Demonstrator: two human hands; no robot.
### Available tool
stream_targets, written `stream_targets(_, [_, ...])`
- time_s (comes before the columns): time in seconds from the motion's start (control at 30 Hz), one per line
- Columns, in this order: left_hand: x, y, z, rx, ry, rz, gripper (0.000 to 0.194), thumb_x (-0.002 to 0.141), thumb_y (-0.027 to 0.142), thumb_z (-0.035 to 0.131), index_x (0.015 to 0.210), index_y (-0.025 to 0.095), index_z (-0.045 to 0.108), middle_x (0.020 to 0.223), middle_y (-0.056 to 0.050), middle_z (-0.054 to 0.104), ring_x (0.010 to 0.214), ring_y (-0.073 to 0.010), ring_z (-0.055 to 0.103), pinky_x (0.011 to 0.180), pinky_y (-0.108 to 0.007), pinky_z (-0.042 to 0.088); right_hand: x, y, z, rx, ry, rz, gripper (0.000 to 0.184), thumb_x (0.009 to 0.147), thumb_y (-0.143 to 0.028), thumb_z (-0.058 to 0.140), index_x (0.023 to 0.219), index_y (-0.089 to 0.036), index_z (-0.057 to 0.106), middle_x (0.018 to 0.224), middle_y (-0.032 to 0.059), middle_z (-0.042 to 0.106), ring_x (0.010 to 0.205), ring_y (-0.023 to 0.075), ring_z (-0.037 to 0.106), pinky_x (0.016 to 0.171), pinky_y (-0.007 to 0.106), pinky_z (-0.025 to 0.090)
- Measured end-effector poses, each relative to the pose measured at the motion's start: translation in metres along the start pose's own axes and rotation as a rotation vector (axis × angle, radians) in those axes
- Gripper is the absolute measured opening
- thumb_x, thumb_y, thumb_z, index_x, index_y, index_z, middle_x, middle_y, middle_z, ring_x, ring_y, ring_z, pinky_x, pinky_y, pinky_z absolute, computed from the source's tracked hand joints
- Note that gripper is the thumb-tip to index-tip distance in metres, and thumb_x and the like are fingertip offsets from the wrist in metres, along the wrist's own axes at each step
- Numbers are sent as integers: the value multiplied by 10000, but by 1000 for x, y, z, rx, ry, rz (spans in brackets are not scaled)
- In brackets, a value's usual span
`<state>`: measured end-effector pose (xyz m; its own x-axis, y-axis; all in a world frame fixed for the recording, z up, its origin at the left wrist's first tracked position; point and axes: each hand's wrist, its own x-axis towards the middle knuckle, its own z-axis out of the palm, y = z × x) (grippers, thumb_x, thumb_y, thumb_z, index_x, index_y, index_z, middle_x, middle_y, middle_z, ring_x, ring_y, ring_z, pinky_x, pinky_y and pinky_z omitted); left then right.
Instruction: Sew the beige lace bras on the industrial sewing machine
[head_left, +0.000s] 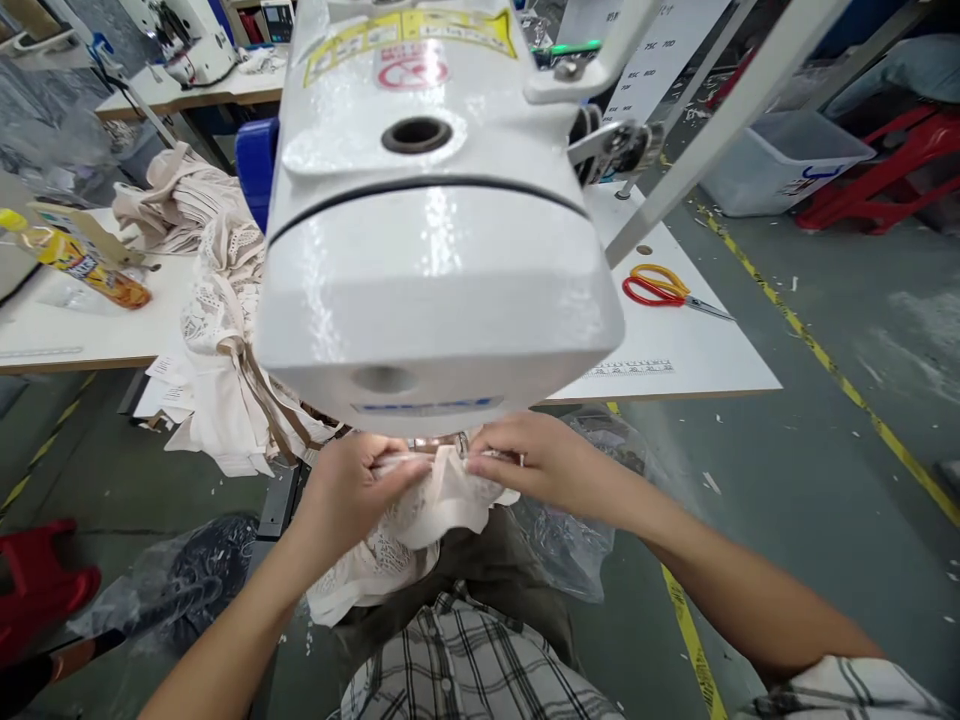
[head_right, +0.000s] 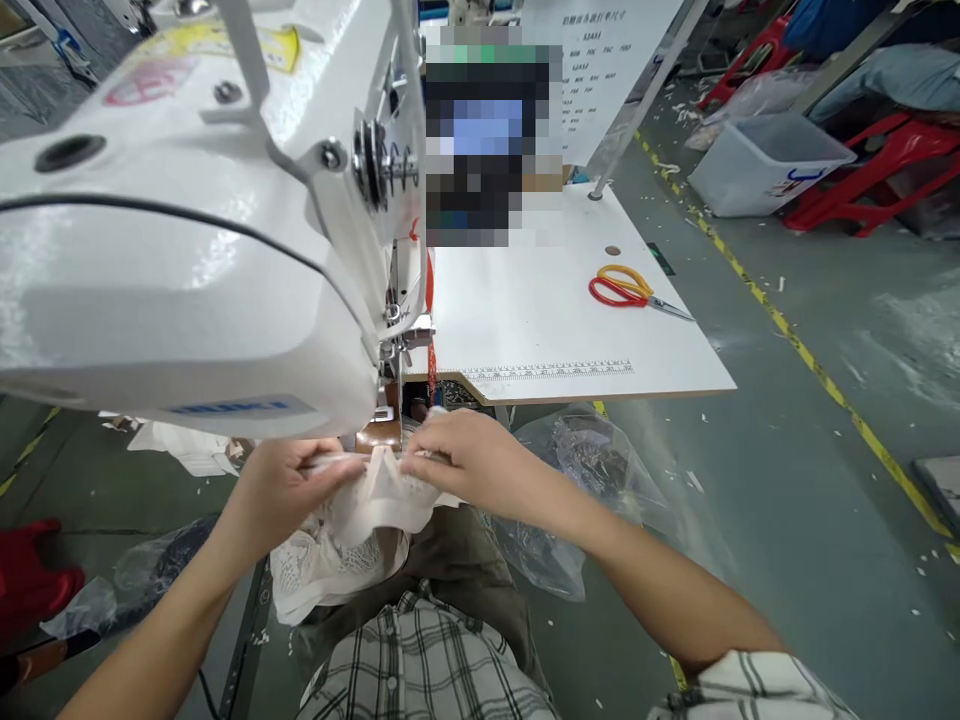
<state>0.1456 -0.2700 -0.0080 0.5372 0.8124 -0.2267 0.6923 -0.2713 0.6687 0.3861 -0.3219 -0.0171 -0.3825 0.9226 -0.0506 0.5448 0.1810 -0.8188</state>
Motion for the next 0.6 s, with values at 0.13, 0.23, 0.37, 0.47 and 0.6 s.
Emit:
stream_targets(0.13, [11, -4, -4, -20, 144, -81, 405, 826, 455, 638, 541, 209, 489, 421, 65, 183, 415, -86, 201, 436, -256, 133, 16, 9, -2, 39, 58, 105, 321, 933, -426, 571, 765, -191, 711, 720, 25, 685, 656, 178, 610, 583, 265, 390])
stream_targets(0.23, [19, -5, -6, -49, 199, -36, 322, 810, 424, 657, 594, 219, 534, 446, 38, 318, 463, -119, 357, 446, -246, 240, 24, 19, -1, 71, 73, 102, 327, 902, -471, 593, 762, -197, 702, 688, 23, 664, 656, 188, 602, 610, 277, 421])
stream_targets(0.37, [28, -4, -11, -108, 221, 76, 289, 863, 447, 588, 677, 227, 579, 572, -15, 513, 661, -191, 554, 608, -283, 453, 30, 22, -3, 100, 98, 97, 333, 879, -487, 610, 734, -195, 681, 693, 25, 647, 650, 185, 585, 629, 291, 440])
stream_targets(0.47, [30, -6, -12, -112, 228, 86, 263, 891, 432, 556, 729, 229, 598, 624, -27, 546, 745, -214, 593, 718, -324, 499, 32, 19, -6, 102, 103, 120, 348, 853, -502, 636, 694, -194, 669, 619, 13, 584, 611, 177, 548, 600, 286, 429])
stream_targets(0.6, [29, -11, -11, -84, 265, 83, 236, 869, 397, 604, 705, 229, 585, 590, -18, 496, 757, -226, 596, 754, -342, 506, 34, 21, -8, 96, 117, 133, 357, 831, -505, 659, 661, -192, 643, 592, -2, 532, 568, 151, 483, 537, 265, 366])
